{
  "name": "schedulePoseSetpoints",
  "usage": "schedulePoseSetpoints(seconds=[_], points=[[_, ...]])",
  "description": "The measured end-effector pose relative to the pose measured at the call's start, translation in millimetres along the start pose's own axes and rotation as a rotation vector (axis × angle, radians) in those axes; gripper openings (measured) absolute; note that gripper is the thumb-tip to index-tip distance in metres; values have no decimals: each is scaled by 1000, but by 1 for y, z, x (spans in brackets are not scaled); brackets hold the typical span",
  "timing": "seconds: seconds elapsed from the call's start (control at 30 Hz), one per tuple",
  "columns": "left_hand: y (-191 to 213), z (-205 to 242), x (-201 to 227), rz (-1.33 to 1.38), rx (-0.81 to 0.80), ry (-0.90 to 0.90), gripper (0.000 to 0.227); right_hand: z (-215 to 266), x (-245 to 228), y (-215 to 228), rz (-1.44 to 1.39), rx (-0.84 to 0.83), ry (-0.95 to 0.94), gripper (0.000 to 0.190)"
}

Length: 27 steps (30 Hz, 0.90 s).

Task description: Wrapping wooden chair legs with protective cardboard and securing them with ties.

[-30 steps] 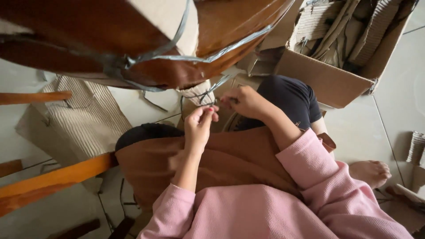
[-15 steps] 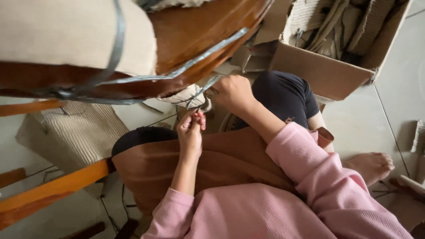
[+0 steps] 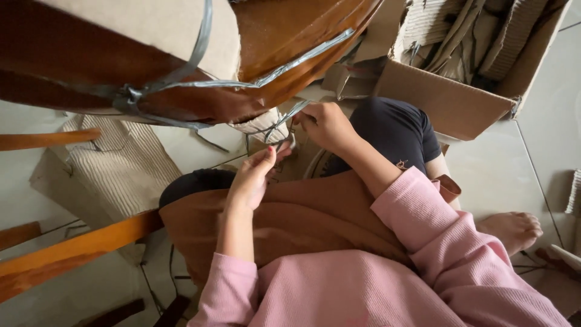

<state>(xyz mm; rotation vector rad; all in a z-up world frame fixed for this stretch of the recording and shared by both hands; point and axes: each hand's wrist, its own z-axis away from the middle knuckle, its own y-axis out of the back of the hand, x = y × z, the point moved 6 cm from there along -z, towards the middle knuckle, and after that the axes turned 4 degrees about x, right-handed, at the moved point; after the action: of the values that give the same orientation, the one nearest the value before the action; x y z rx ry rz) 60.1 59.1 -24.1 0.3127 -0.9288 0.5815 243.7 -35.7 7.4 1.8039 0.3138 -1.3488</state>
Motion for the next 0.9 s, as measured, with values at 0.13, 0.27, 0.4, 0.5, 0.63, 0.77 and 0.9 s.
schedulePoseSetpoints(seconds=[0.13, 0.27, 0.4, 0.5, 0.63, 0.77, 0.9], points=[[-14, -11, -19, 273, -67, 142, 61, 2, -6, 4, -36, -4, 36, 19], [-27, -15, -26, 469, -34, 209, 48, 1, -2, 7, -85, 34, 48, 24], [-28, -34, -51, 454, -32, 240, 50, 3, -7, 11, -111, 68, 71, 20], [-34, -22, -44, 586, 46, 291, 32, 5, -5, 15, -141, 76, 47, 17], [-42, -32, -60, 599, 97, 267, 32, 10, -12, 28, -165, 91, 37, 14], [-43, -33, -60, 572, 212, 157, 38, 17, -15, 35, -286, 55, 46, 7], [-42, -20, -41, 584, 395, 88, 29, 33, -26, 43, -292, -44, 50, 10]])
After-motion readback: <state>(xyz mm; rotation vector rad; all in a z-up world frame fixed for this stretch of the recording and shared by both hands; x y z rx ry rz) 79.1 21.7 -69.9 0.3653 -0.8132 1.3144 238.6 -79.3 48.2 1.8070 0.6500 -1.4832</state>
